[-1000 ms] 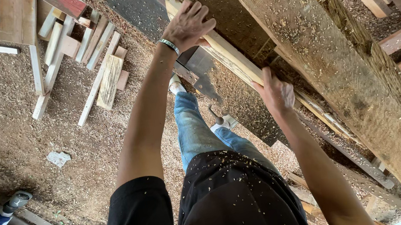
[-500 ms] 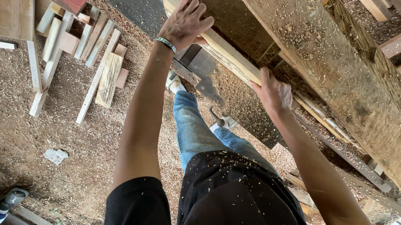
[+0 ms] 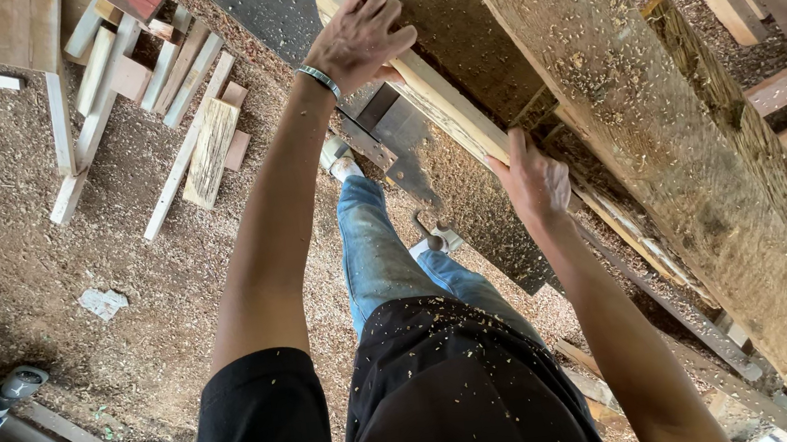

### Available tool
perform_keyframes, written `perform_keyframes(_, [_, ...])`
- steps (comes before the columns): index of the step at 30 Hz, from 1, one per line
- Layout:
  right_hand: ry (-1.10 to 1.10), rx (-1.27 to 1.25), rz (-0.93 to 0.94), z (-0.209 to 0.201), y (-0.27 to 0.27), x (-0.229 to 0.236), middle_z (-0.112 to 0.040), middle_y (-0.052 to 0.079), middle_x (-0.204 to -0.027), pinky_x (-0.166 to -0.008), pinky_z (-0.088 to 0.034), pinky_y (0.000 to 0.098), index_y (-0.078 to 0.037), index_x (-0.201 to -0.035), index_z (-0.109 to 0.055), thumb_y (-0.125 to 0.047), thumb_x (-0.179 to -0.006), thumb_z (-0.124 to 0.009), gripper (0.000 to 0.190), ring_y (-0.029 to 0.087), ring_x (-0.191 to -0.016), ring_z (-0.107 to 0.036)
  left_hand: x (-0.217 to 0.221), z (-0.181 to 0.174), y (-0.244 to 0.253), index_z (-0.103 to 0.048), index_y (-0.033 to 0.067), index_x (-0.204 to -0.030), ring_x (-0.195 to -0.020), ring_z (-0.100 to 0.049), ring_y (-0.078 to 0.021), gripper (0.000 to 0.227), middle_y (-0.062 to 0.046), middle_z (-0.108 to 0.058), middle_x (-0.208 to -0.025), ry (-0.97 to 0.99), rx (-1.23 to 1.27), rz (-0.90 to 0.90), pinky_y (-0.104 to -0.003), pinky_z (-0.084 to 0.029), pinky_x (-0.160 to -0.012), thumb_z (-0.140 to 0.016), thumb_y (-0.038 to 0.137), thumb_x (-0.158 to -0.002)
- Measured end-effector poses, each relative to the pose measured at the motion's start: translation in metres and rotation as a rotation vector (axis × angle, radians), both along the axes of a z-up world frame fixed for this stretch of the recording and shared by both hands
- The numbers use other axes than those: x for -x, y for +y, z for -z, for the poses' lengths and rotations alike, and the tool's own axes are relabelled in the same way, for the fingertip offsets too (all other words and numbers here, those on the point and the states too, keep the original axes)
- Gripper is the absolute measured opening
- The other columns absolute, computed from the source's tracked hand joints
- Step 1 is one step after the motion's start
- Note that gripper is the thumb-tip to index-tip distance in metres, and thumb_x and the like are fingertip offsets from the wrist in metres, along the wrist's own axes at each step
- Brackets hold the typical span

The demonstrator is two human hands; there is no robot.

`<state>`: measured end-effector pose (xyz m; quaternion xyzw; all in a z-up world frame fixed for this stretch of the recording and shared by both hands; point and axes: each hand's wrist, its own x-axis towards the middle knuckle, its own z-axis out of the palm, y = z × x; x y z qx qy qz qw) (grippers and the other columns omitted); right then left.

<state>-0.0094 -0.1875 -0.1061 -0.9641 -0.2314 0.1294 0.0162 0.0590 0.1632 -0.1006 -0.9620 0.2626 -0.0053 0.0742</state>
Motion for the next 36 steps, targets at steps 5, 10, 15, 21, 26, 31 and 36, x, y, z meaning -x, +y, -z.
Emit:
perform_keyframes(5, [-0.011,-0.007,-0.01,0.006,0.009,-0.004,-0.056,0.004,-0.058,-0.03,-0.03,0.0218,-0.005,-0.117,-0.05,-0.041,-0.097,-0.07,0.047,0.008,-0.036,-0.041,-0.002,-0.004,0.012,-0.058,0.0212,-0.105,-0.098,-0.048,-0.0221,0.05,-0.002,-0.047,-0.097,0.017,-0.009,-0.005,-0.044,-0.042,-0.101,-0.071,0.062,-0.079])
perform_keyframes(10, [-0.055,-0.01,-0.023,0.005,0.016,-0.007,-0.059,0.005,-0.062,-0.03,-0.033,0.021,-0.005,-0.116,-0.05,-0.044,-0.096,-0.072,0.049,0.008,-0.037,-0.043,-0.003,-0.004,0.019,-0.057,0.0219,-0.104,-0.099,-0.048,-0.0217,0.05,-0.002,-0.047,-0.097,0.001,-0.016,0.002,-0.042,-0.041,-0.102,-0.072,0.062,-0.08])
perform_keyframes(15, [-0.017,0.015,0.004,0.0,0.027,-0.01,-0.063,0.008,-0.067,-0.032,-0.034,0.0226,-0.005,-0.115,-0.05,-0.045,-0.096,-0.071,0.049,0.009,-0.039,-0.045,-0.006,-0.005,0.026,-0.057,0.0225,-0.103,-0.1,-0.048,-0.0212,0.052,-0.001,-0.046,-0.097,-0.051,-0.028,0.01,-0.041,-0.041,-0.101,-0.073,0.063,-0.074])
perform_keyframes(21, [-0.088,-0.033,-0.037,0.001,0.034,-0.013,-0.065,0.009,-0.071,-0.031,-0.036,0.0214,-0.004,-0.115,-0.05,-0.043,-0.094,-0.072,0.05,0.008,-0.04,-0.047,-0.007,-0.006,0.037,-0.057,0.0235,-0.104,-0.099,-0.048,-0.0216,0.052,-0.001,-0.046,-0.098,-0.058,0.005,0.01,-0.041,-0.041,-0.1,-0.074,0.063,-0.075])
perform_keyframes(26, [-0.028,-0.014,-0.01,0.0,0.042,-0.015,-0.066,0.01,-0.071,-0.032,-0.037,0.0226,-0.005,-0.116,-0.05,-0.043,-0.097,-0.071,0.047,0.009,-0.041,-0.048,-0.007,-0.007,0.045,-0.057,0.025,-0.101,-0.099,-0.048,-0.0197,0.05,0.0,-0.046,-0.098,-0.135,0.017,0.023,-0.04,-0.04,-0.101,-0.074,0.064,-0.074])
perform_keyframes(31, [-0.059,-0.054,-0.025,-0.004,0.051,-0.017,-0.067,0.011,-0.073,-0.031,-0.038,0.0218,-0.004,-0.115,-0.05,-0.042,-0.096,-0.072,0.048,0.009,-0.04,-0.048,-0.011,-0.009,0.052,-0.057,0.0243,-0.101,-0.097,-0.048,-0.0205,0.05,0.0,-0.047,-0.097,-0.094,0.019,0.015,-0.04,-0.041,-0.101,-0.076,0.062,-0.075])
perform_keyframes(36, [-0.008,-0.017,0.003,-0.006,0.059,-0.02,-0.068,0.013,-0.077,-0.031,-0.038,0.0228,-0.004,-0.114,-0.049,-0.043,-0.096,-0.07,0.047,0.011,-0.04,-0.049,-0.014,-0.007,0.06,-0.057,0.0265,-0.102,-0.098,-0.048,-0.0187,0.051,0.001,-0.048,-0.099,-0.141,0.005,0.017,-0.038,-0.041,-0.101,-0.078,0.06,-0.07])
